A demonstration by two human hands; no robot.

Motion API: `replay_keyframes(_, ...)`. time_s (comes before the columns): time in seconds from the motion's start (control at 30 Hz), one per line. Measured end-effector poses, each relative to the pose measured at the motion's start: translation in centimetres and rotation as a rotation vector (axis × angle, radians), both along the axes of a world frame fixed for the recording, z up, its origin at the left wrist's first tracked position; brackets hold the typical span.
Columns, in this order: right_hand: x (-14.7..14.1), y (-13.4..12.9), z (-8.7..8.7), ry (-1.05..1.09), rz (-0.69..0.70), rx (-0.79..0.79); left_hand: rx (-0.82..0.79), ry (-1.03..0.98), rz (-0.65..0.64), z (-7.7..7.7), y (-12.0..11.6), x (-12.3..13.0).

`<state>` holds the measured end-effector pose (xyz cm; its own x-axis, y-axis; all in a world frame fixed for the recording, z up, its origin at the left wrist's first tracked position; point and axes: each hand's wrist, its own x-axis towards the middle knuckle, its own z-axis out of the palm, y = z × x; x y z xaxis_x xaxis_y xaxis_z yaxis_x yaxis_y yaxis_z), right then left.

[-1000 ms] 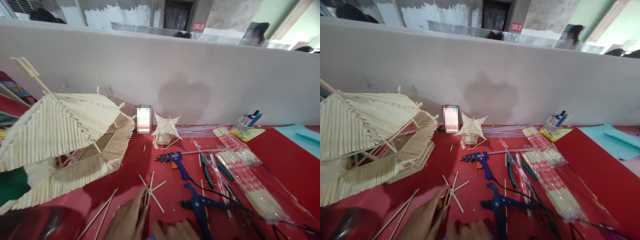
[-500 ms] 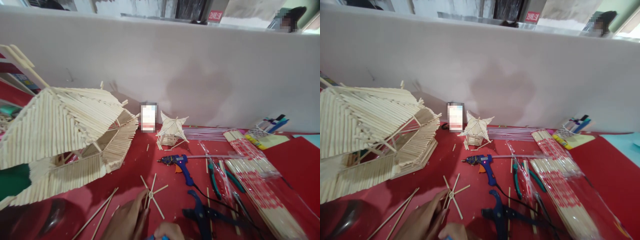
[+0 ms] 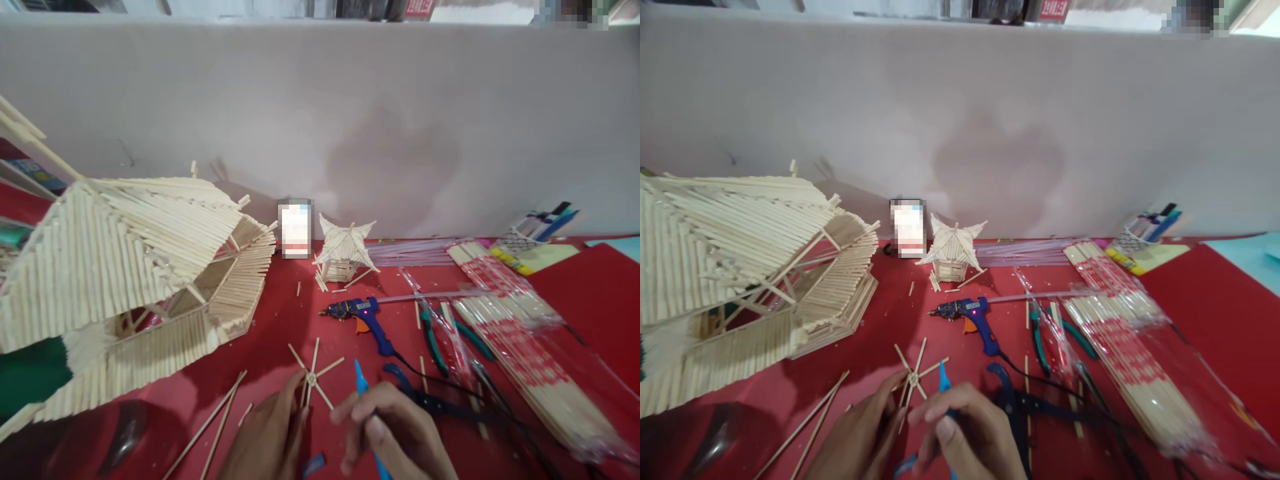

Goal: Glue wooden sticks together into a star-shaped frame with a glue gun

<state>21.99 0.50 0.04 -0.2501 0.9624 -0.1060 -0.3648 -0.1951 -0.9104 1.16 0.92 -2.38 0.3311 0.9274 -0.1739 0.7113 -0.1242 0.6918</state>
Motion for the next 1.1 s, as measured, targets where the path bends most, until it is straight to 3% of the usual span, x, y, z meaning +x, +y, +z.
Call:
replay_keyframes(0.2, -0.2, 0.6, -0.8, 0.236, -0.17, -0.01, -0.046, 0.014, 0.005, 0.3, 0.2, 0.3)
replay_keyframes(0.6, -1.5, 0.2, -0.8, -0.298, -0.227, -0.077, -0.049, -0.005, 0.025, 0.7, 0.2, 0.6)
replay_keyframes(0.9, -1.3, 0.3, -1.9, -0.397, -0.212, -0.079, -0.011, -0.012, 0.018, 0.1, 0.2, 0.4)
replay_keyframes(1.1, -1.5, 1.4, -1.6, -0.492, -0.26, 0.086, -0.041, 0.023, 0.024, 0.3, 0.4, 0.7)
